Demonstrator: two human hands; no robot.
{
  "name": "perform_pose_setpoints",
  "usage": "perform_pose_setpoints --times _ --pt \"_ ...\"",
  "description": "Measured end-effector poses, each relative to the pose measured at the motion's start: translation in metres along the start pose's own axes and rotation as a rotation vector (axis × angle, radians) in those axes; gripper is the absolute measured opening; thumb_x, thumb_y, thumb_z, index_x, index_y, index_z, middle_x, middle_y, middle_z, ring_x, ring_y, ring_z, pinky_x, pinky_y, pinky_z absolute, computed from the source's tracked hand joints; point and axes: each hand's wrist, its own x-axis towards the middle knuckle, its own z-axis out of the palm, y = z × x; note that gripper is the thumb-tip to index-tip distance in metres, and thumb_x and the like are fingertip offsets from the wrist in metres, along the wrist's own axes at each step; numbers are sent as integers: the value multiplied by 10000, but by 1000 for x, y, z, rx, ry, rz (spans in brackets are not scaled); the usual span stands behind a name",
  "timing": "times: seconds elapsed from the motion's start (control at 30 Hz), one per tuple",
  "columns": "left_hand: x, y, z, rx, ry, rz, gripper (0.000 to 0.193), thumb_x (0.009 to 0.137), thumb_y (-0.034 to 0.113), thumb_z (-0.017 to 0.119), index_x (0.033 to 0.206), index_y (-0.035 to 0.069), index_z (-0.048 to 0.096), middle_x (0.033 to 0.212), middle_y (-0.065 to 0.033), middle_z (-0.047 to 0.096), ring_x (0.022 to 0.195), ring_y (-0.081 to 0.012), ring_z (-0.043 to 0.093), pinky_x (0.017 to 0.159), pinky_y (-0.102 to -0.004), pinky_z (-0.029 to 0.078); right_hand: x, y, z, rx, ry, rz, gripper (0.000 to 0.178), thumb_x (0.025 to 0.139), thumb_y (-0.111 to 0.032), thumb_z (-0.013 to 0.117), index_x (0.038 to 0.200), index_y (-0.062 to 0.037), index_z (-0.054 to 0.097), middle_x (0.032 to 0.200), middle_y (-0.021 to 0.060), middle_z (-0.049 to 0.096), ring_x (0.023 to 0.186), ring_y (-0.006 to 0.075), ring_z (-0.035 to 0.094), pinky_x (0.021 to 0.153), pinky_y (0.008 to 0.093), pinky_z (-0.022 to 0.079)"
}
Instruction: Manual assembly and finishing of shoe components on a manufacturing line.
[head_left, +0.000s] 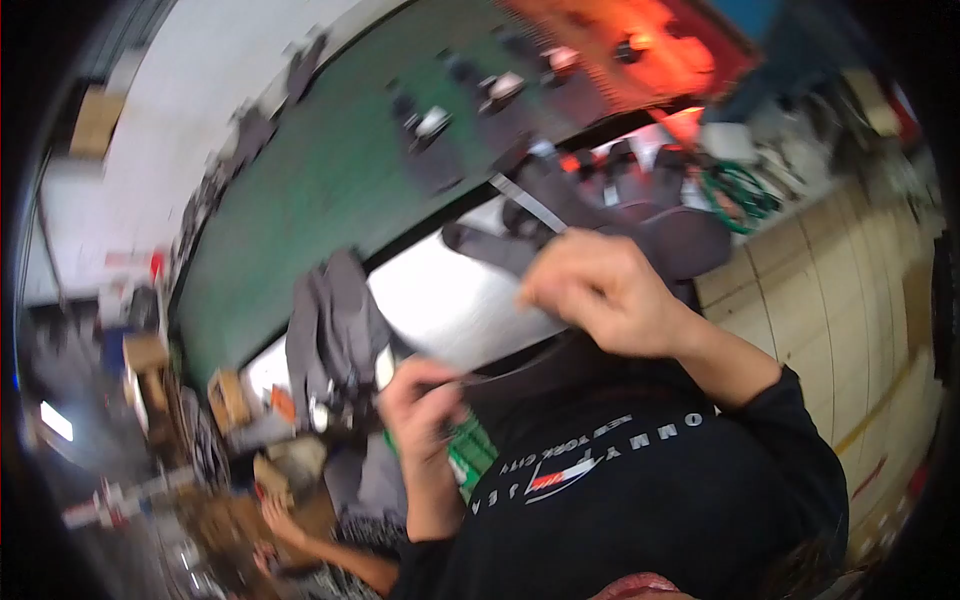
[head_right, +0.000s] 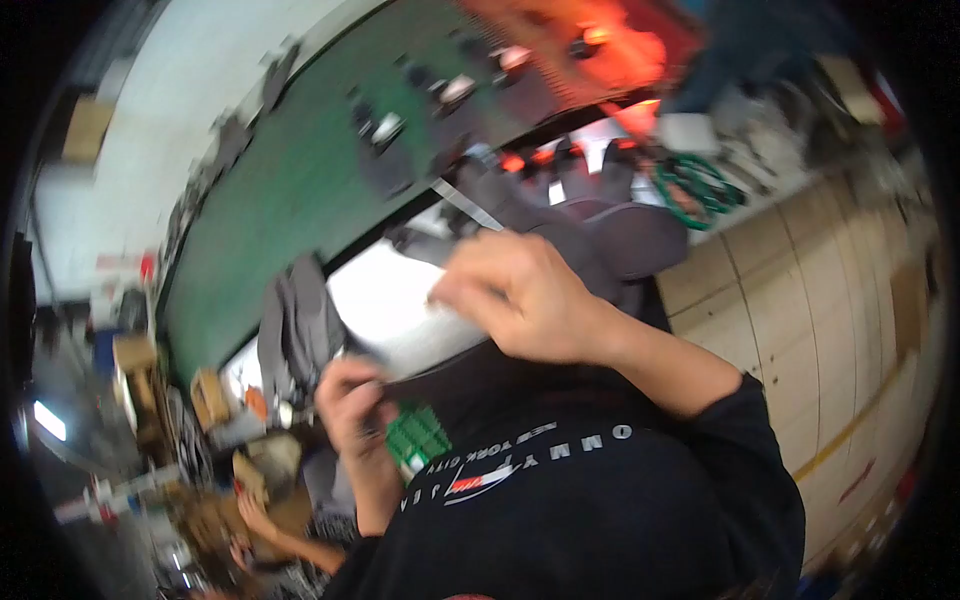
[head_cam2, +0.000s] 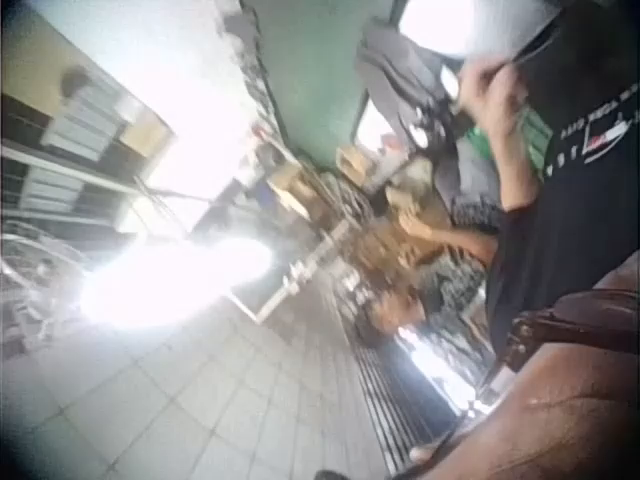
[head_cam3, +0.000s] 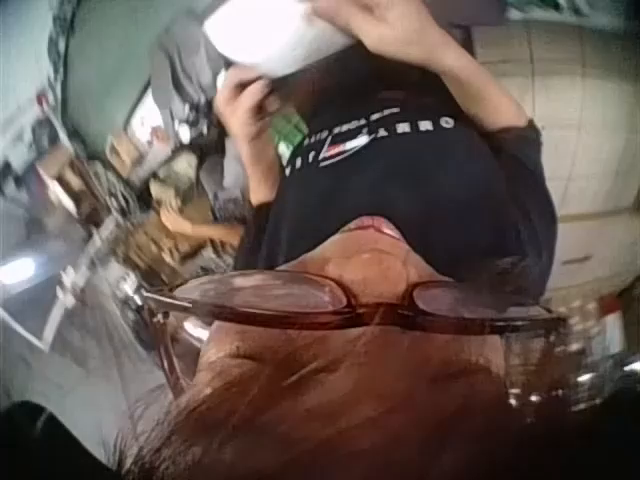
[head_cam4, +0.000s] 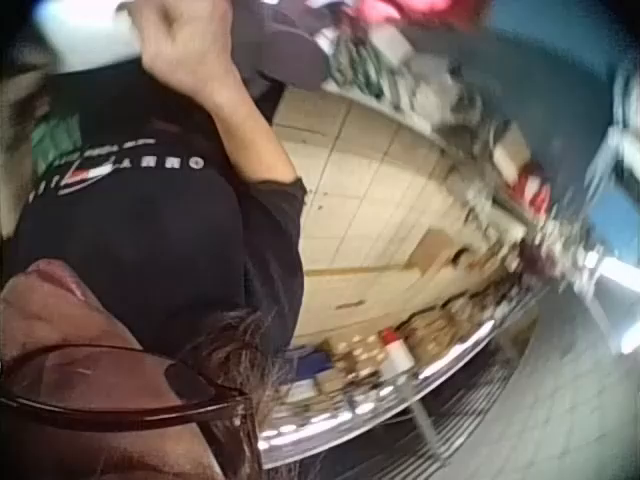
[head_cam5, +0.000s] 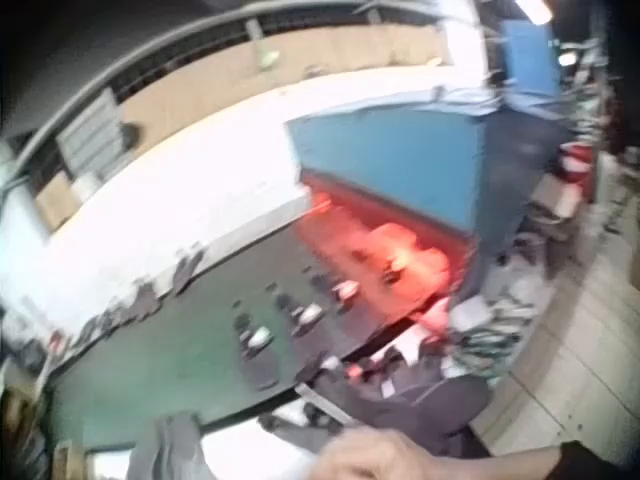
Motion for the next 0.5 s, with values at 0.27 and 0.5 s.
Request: perform_pose_setpoints --times 0.27,0.5 --pt "17 -55 -60 -1015 -42 -160 291 982 241 455 1150 65 614 1161 -164 631 1005 -193 653 771 -316 581 -16 45 9 -634 -22 223 468 734 -51 598 1201 -54 566 1000 113 560 942 306 539 763 408 456" --pt "36 -68 -46 -1174 3 -343 275 895 196 570 1113 37 624 1108 -99 663 988 -186 650 710 -288 573 -22 45 13 -734 -56 309 578 718 0 555 1292 -25 499 1020 144 503 939 318 509 776 414 453"
